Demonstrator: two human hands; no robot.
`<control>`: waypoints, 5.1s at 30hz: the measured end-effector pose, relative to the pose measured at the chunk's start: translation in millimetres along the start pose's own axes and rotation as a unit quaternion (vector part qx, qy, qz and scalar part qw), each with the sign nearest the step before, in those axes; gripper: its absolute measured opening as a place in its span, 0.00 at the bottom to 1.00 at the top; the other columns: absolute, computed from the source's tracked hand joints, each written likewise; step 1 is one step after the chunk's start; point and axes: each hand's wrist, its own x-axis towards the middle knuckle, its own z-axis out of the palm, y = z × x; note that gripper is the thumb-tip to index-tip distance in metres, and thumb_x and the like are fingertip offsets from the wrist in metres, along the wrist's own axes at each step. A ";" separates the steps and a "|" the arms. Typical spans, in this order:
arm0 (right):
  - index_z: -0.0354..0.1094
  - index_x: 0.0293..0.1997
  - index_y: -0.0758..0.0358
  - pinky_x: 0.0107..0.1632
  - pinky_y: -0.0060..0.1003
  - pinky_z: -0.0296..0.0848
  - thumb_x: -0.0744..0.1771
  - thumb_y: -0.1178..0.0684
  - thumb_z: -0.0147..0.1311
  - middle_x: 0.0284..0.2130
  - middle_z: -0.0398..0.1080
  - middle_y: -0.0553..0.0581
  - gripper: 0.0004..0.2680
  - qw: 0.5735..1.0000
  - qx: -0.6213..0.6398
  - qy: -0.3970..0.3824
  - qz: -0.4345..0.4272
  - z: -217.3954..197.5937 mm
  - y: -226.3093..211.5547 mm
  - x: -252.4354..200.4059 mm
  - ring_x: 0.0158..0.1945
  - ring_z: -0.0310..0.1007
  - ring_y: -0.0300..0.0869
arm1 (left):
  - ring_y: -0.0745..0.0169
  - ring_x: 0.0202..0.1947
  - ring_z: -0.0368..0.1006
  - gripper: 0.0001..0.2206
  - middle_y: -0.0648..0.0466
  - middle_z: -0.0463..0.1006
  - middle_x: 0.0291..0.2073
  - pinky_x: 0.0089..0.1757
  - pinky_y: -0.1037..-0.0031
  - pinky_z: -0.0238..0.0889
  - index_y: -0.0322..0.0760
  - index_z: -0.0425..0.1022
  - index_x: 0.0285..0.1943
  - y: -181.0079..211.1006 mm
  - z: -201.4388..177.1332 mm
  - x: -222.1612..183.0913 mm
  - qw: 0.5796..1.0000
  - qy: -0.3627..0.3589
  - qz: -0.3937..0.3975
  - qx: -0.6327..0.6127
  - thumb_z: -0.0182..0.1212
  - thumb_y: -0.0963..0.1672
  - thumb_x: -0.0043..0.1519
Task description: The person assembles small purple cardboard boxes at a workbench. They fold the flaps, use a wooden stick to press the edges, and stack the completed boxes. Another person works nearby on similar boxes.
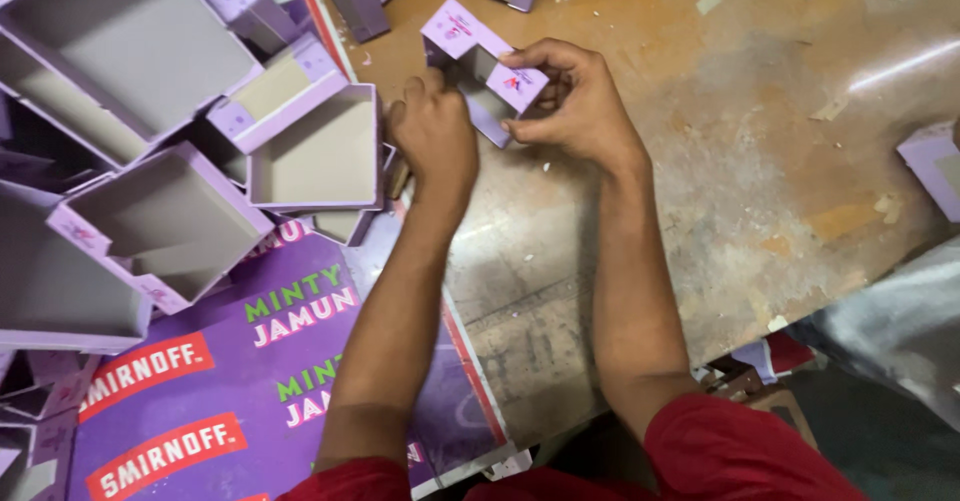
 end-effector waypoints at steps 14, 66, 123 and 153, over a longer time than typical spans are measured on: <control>0.71 0.56 0.66 0.49 0.30 0.80 0.59 0.69 0.69 0.46 0.76 0.50 0.21 1.000 0.026 0.009 0.005 3.5 -5.2 0.4 0.46 0.77 0.31 | 0.44 0.34 0.76 0.01 0.46 0.77 0.29 0.34 0.55 0.66 0.34 0.77 0.32 19.3 -26.6 -25.3 0.977 -0.111 0.015 -0.184 0.61 0.38 0.53; 0.71 0.60 0.65 0.58 0.36 0.80 0.59 0.69 0.68 0.62 0.71 0.57 0.23 0.999 0.041 -0.015 -0.011 6.7 -6.4 3.2 0.55 0.76 0.39 | 0.47 0.41 0.73 0.07 0.48 0.78 0.37 0.36 0.56 0.66 0.37 0.84 0.44 6.3 -23.1 5.9 0.994 -0.086 -0.043 0.050 0.62 0.41 0.61; 0.70 0.61 0.70 0.35 0.32 0.85 0.66 0.58 0.63 0.35 0.78 0.57 0.16 0.972 0.094 0.177 0.127 -28.3 39.3 11.1 0.33 0.81 0.38 | 0.47 0.41 0.71 0.20 0.46 0.73 0.44 0.41 0.59 0.65 0.31 0.75 0.62 16.4 -38.2 -8.6 0.996 -0.012 0.031 -0.083 0.59 0.35 0.59; 0.71 0.60 0.69 0.34 0.32 0.84 0.64 0.62 0.58 0.36 0.78 0.57 0.17 0.975 0.074 0.188 0.091 -37.7 56.3 10.9 0.32 0.80 0.39 | 0.40 0.38 0.76 0.18 0.40 0.77 0.41 0.39 0.56 0.69 0.34 0.79 0.60 17.0 -40.8 -11.2 0.984 -0.039 -0.042 -0.167 0.63 0.36 0.60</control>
